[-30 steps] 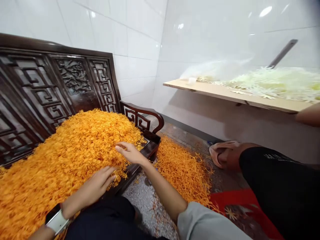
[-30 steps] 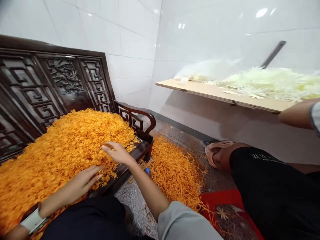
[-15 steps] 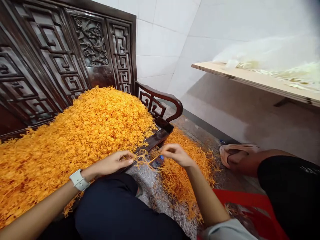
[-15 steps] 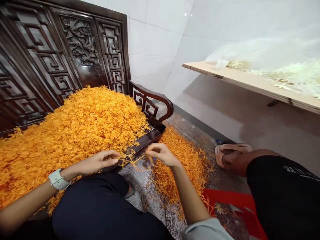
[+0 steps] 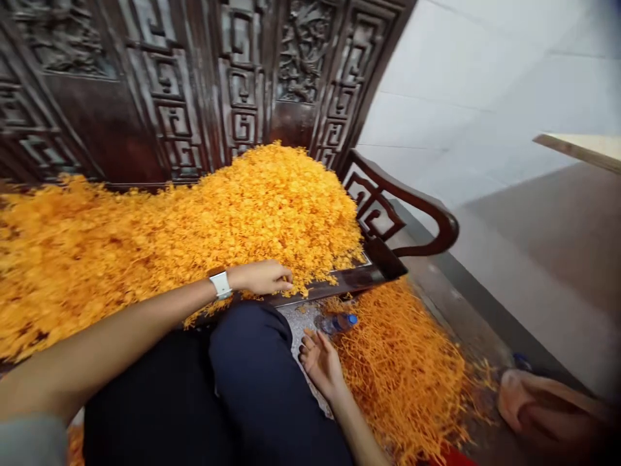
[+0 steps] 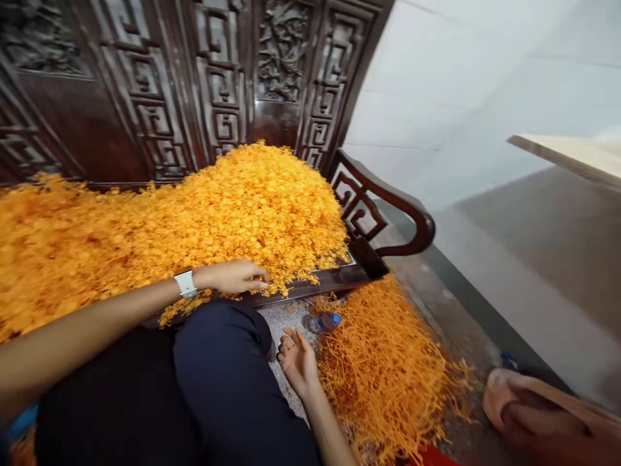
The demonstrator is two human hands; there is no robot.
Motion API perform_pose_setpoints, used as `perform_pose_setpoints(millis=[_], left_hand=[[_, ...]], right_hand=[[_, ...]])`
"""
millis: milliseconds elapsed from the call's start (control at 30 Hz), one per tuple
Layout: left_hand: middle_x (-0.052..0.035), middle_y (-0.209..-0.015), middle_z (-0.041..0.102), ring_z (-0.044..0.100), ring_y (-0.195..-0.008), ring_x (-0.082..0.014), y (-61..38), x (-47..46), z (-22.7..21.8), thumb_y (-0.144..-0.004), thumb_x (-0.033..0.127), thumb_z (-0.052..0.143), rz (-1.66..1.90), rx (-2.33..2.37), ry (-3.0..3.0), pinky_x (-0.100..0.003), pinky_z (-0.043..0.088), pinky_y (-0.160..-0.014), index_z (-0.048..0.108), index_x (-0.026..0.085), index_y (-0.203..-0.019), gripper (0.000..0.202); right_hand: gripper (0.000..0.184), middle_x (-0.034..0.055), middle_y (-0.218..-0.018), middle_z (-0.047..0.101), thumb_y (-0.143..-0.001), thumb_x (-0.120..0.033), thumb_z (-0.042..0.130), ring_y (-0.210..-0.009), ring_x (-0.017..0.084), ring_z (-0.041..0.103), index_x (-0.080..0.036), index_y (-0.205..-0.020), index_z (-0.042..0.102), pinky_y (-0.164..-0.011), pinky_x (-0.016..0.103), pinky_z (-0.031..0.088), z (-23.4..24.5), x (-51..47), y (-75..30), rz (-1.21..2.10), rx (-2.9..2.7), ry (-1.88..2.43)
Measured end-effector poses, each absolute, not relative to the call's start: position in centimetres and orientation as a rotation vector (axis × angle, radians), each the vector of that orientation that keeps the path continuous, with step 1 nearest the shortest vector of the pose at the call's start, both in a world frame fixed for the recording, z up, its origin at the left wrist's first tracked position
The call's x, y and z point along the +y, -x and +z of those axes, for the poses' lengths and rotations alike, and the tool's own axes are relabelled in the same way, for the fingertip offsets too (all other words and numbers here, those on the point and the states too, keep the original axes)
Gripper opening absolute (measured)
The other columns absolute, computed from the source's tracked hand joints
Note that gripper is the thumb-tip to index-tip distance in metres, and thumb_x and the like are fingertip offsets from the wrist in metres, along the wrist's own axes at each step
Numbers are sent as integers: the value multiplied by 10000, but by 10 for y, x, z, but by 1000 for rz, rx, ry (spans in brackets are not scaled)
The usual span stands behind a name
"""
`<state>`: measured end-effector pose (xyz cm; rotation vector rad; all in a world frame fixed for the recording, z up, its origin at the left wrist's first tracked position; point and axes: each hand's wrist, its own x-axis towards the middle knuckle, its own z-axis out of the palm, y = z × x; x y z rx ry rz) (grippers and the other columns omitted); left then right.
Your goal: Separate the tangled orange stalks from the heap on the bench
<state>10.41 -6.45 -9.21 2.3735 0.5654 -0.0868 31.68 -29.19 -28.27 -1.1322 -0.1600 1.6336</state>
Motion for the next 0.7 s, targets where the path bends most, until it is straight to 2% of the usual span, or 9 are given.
perform_pose_setpoints(millis=[67, 167, 267, 333, 433, 533, 633, 700], left_hand=[[-118, -1043, 764, 702, -905, -241, -95, -60, -89, -1101, 374, 491, -20, 634, -2576, -331, 439, -719, 711, 162, -1090, 305], [-125, -1062, 747, 695, -944, -253, -73, -48, -86, -1108, 323, 474, 151, 789, -2831, -346, 433, -704, 693, 163, -1089, 271], [-112, -1005, 732, 676, -912, -243, -41, -30, -83, -1124, 316, 423, 369, 1050, -2866, -363, 444, -721, 671, 165, -1017, 310], [-115, -978, 725, 665, -894, -247, -14, -18, -81, -1129, 314, 386, 511, 1303, -2799, -379, 457, -746, 655, 160, -1001, 336], [-171, -1081, 725, 663, -1013, -307, 31, -4, -80, -1113, 317, 394, 617, 1757, -2650, -426, 487, -858, 663, 123, -1096, 333], [-255, -1277, 672, 615, -1203, -415, 79, 5, -88, -1068, 347, 471, 535, 2188, -2440, -506, 478, -982, 644, 70, -1279, 388], [-310, -1412, 604, 563, -1305, -479, 123, 19, -102, -1035, 434, 519, 458, 2437, -2092, -554, 457, -1047, 558, 36, -1436, 567], [-327, -1466, 576, 534, -1353, -494, 147, 35, -110, -1038, 488, 486, 439, 2482, -1870, -575, 435, -1087, 532, 35, -1485, 638]], right_hand=[[487, -8, -728, 630, -725, -582, 895, -562, 95, 507, -173, -946, 751, -575, 227, 387, -270, -274, -306, 1659, -349, 1217], [447, -26, -662, 596, -755, -567, 913, -556, 91, 470, -173, -854, 726, -557, 223, 349, -240, -230, -304, 1466, -694, 1311], [395, -22, -675, 589, -896, -573, 803, -603, 116, 495, -187, -879, 721, -605, 251, 396, -198, -181, -293, 1201, -1116, 1317], [356, -1, -748, 637, -972, -553, 723, -663, 139, 555, -197, -967, 744, -653, 272, 438, -170, -153, -270, 1194, -1412, 1240], [340, 64, -1025, 769, -1022, -523, 668, -950, 193, 696, -212, -1080, 792, -874, 314, 514, -143, -121, -214, 1409, -1864, 1007], [462, 85, -1239, 783, -1011, -616, 642, -1149, 223, 714, -215, -1175, 802, -1031, 341, 508, -148, -98, -148, 1831, -2188, 691], [675, 102, -1297, 767, -863, -775, 724, -1177, 235, 721, -194, -1201, 781, -1052, 339, 532, -174, -82, -97, 2429, -2140, 517], [701, 110, -1367, 739, -857, -771, 734, -1224, 237, 709, -195, -1256, 751, -1076, 340, 532, -187, -73, -79, 2512, -2043, 541]])
